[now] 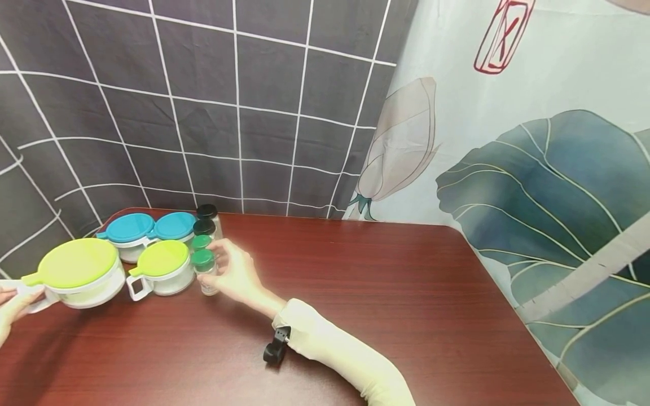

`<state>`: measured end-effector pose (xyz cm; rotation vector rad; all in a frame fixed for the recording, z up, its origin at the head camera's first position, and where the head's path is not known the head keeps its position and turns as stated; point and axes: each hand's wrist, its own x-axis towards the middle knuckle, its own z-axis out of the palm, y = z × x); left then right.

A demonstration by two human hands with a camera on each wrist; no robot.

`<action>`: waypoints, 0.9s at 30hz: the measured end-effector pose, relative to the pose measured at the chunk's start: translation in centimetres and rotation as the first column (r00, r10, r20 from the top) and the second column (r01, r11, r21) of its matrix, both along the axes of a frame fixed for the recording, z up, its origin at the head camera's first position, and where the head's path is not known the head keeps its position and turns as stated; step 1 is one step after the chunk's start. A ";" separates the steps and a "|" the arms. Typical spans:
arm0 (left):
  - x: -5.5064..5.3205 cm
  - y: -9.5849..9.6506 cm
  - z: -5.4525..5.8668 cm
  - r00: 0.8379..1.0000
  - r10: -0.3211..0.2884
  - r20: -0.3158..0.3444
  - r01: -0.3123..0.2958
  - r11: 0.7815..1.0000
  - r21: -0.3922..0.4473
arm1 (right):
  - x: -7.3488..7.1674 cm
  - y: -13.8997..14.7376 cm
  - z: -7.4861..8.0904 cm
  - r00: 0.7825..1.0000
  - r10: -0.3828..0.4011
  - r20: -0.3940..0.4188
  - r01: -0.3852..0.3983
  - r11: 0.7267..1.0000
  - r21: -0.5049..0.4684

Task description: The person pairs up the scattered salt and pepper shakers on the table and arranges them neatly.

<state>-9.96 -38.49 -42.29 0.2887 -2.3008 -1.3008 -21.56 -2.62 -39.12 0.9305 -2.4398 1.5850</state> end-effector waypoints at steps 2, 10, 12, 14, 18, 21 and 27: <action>-0.6 -1.2 -1.3 0.999 -0.022 -0.025 0.022 0.999 0.034 | 0.0 0.1 0.0 1.000 0.000 -0.007 0.000 1.000 -0.002; -1.2 -2.9 -3.0 0.999 -0.037 -0.022 0.037 0.999 0.013 | 0.0 0.4 0.1 1.000 -0.003 -0.023 0.003 1.000 -0.007; -1.2 -2.9 -2.9 0.999 -0.045 -0.015 0.045 0.999 0.008 | 0.0 0.5 0.1 1.000 -0.002 -0.020 0.002 1.000 -0.010; -1.1 -2.7 -2.8 0.998 -0.059 -0.014 0.060 0.998 0.011 | 0.0 0.5 0.2 1.000 0.000 -0.021 0.000 1.000 -0.009; -0.5 -1.3 -1.4 0.996 -0.092 -0.012 0.093 0.996 0.008 | 0.1 0.7 0.3 1.000 -0.003 -0.022 0.003 1.000 -0.007; 0.3 0.7 0.6 0.994 -0.106 -0.004 0.106 0.994 -0.019 | 0.1 0.9 0.3 1.000 -0.006 -0.020 0.006 1.000 -0.010; 2.4 5.3 5.8 0.995 -0.038 0.097 0.052 0.987 -0.151 | 0.1 1.2 0.3 1.000 -0.003 -0.017 0.003 1.000 -0.025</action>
